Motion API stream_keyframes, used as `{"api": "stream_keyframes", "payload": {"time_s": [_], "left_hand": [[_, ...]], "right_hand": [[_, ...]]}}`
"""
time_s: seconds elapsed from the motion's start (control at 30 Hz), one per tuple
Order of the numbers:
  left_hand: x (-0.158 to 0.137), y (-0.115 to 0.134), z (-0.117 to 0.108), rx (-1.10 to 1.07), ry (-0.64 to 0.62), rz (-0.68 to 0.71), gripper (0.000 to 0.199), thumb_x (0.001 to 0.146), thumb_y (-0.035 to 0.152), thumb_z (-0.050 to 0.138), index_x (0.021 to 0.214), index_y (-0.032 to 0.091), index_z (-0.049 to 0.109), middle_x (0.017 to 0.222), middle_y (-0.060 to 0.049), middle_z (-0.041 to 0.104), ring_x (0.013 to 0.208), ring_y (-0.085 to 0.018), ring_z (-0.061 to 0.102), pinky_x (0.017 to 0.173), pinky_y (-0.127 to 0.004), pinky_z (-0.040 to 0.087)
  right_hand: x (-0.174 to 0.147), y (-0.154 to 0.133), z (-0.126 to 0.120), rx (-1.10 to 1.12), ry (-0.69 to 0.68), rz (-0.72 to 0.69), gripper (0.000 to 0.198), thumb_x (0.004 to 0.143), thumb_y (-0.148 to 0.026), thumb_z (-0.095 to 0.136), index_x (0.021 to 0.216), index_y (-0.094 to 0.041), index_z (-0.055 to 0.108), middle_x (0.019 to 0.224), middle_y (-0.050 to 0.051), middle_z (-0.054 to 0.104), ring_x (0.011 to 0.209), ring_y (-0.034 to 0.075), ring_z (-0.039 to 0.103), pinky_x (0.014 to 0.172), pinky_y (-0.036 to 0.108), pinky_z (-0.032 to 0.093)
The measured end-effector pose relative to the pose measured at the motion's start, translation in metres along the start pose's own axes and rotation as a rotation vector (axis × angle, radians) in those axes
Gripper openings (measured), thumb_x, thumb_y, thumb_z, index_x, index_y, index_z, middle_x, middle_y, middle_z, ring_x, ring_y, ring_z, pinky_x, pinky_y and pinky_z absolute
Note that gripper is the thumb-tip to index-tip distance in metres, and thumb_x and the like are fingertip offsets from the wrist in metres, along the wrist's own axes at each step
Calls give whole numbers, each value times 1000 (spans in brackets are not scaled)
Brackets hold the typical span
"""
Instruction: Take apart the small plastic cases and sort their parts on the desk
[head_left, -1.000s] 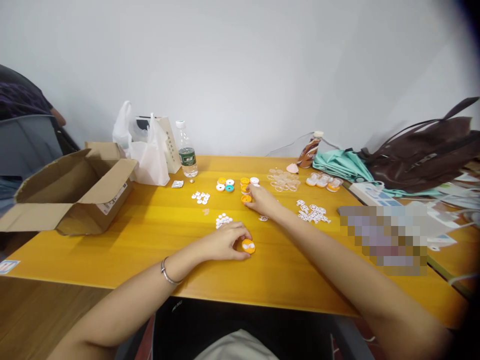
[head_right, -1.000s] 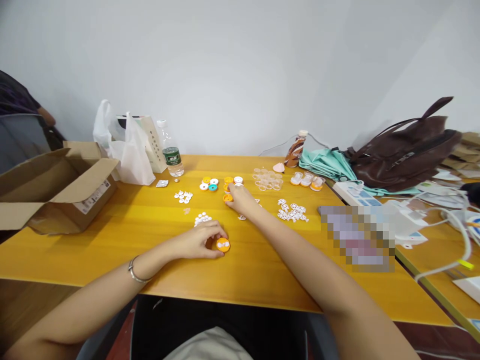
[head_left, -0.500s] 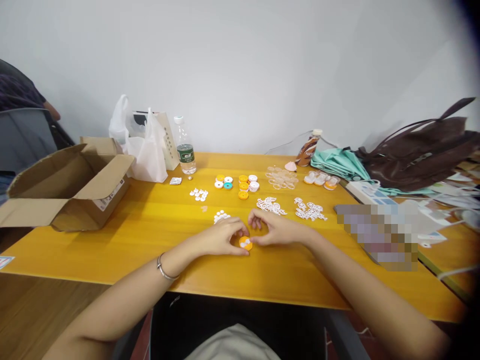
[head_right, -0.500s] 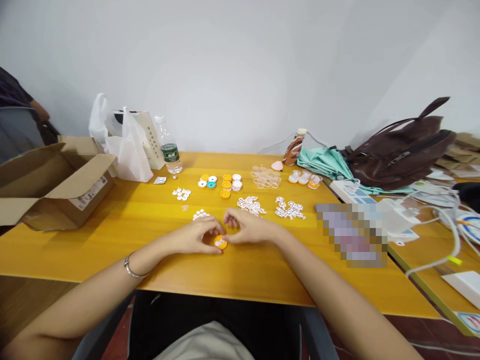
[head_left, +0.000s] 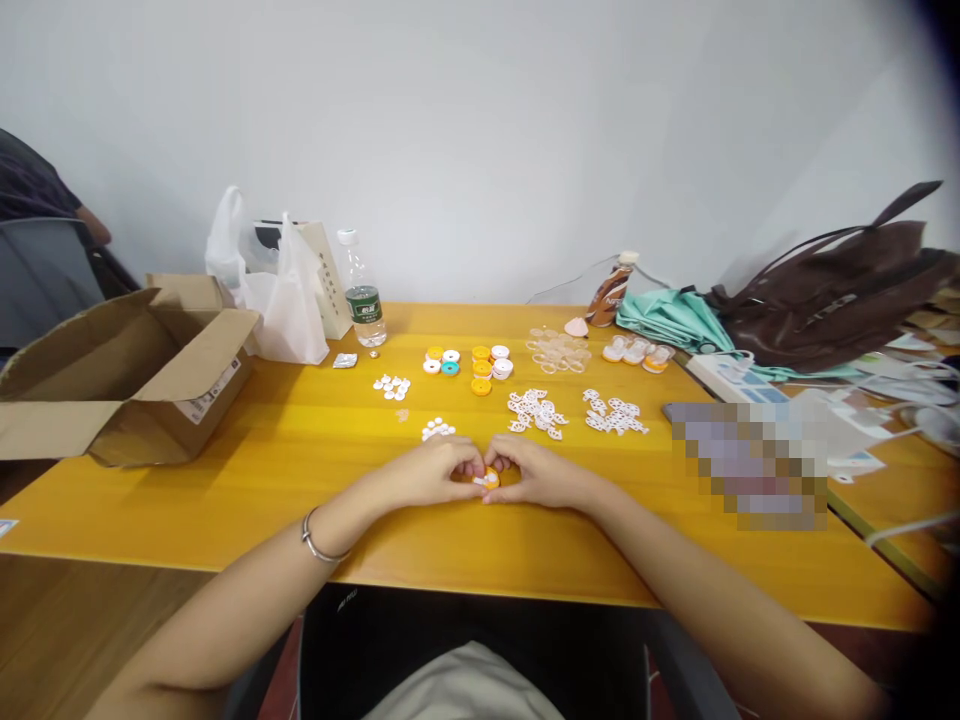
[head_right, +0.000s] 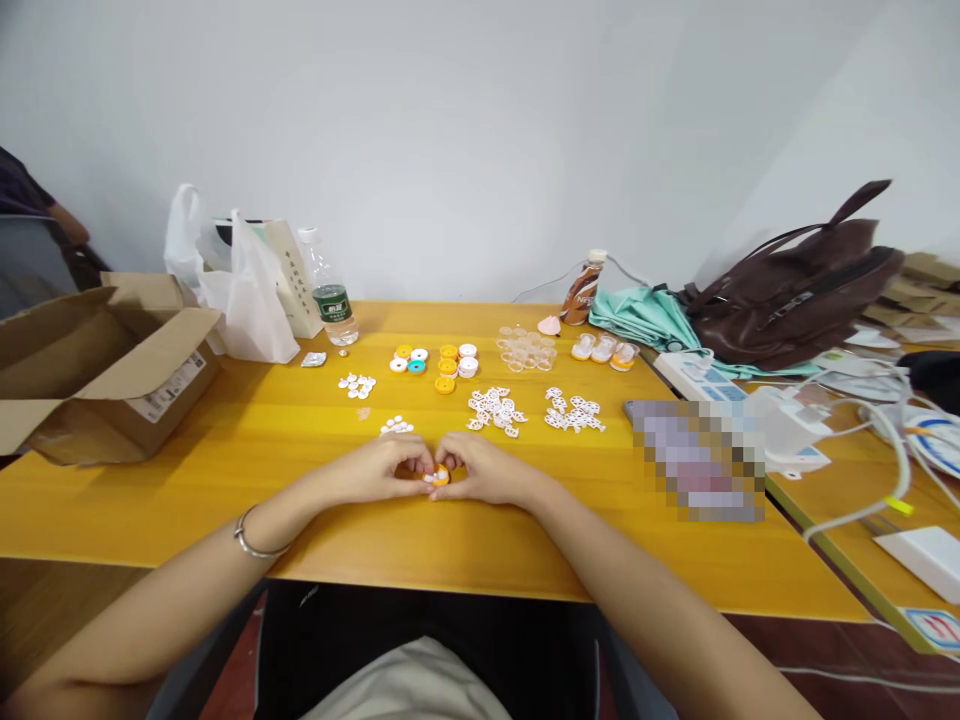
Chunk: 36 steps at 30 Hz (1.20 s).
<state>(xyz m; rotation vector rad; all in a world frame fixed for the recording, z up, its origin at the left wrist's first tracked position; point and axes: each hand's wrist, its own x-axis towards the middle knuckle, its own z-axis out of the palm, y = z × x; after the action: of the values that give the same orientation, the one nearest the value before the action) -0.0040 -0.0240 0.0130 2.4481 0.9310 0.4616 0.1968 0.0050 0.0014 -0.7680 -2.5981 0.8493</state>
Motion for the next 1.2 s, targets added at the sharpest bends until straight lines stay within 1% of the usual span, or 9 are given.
{"api": "stream_keyframes", "payload": {"time_s": [0.1, 0.2, 0.37, 0.53, 0.73, 0.87, 1.03, 1.1, 1.2], "left_hand": [[1, -1, 0, -13, -4, -6, 16, 81, 31, 55, 82, 15, 58, 80, -2, 60, 71, -11, 52, 67, -22, 39], [3, -2, 1, -20, 9, -70, 19, 79, 34, 57, 80, 15, 60, 77, -2, 61, 70, -12, 52, 66, -22, 39], [7, -3, 3, -25, 22, -212, 24, 75, 40, 61, 76, 15, 63, 72, -2, 63, 65, -12, 54, 59, -21, 38], [6, -3, 4, -18, 37, -261, 22, 74, 38, 60, 73, 16, 64, 68, -2, 65, 59, -12, 55, 54, -21, 36], [5, -4, 9, 102, 75, -254, 15, 69, 32, 62, 69, 17, 63, 66, -1, 65, 61, -13, 56, 57, -22, 36], [4, -3, 7, 166, 71, -173, 14, 71, 31, 60, 70, 18, 63, 70, -1, 66, 67, -14, 57, 63, -24, 37], [5, -2, 6, 213, 80, -86, 10, 72, 26, 58, 68, 18, 62, 69, -1, 64, 66, -14, 56, 65, -24, 36], [5, -2, 7, 223, 95, -92, 9, 72, 24, 58, 67, 17, 62, 67, -1, 64, 65, -14, 56, 66, -24, 37], [4, -3, 5, 164, 98, -127, 8, 72, 22, 57, 70, 17, 63, 67, -1, 64, 64, -12, 56, 64, -22, 38]], "right_hand": [[1, 3, 2, 26, 15, 37, 39, 62, -48, 72, 76, -18, 50, 74, -2, 52, 67, 12, 45, 61, 23, 37], [3, 4, 5, 33, 33, 43, 41, 60, -49, 72, 75, -18, 50, 74, -2, 53, 67, 12, 46, 62, 23, 37], [5, 3, 6, 42, 44, 61, 39, 61, -48, 72, 74, -18, 51, 73, -2, 54, 66, 11, 46, 61, 23, 36], [5, 2, 6, 45, 51, 62, 36, 64, -46, 70, 74, -18, 52, 71, -2, 53, 64, 11, 45, 59, 22, 35], [5, 3, 6, 20, 64, 45, 35, 65, -45, 70, 76, -17, 52, 71, -2, 53, 63, 10, 44, 58, 22, 35], [5, 4, 6, 26, 59, 39, 34, 66, -44, 69, 76, -17, 52, 72, -1, 53, 64, 10, 44, 58, 22, 35], [5, 5, 6, 47, 56, 46, 34, 66, -44, 69, 75, -17, 51, 71, -2, 53, 63, 10, 44, 58, 22, 35], [5, 5, 6, 57, 56, 58, 34, 65, -44, 70, 75, -17, 51, 72, -2, 54, 63, 10, 44, 58, 22, 35], [4, 6, 7, 61, 59, 72, 34, 65, -43, 70, 76, -18, 51, 72, -2, 54, 64, 11, 46, 59, 22, 36]]}}
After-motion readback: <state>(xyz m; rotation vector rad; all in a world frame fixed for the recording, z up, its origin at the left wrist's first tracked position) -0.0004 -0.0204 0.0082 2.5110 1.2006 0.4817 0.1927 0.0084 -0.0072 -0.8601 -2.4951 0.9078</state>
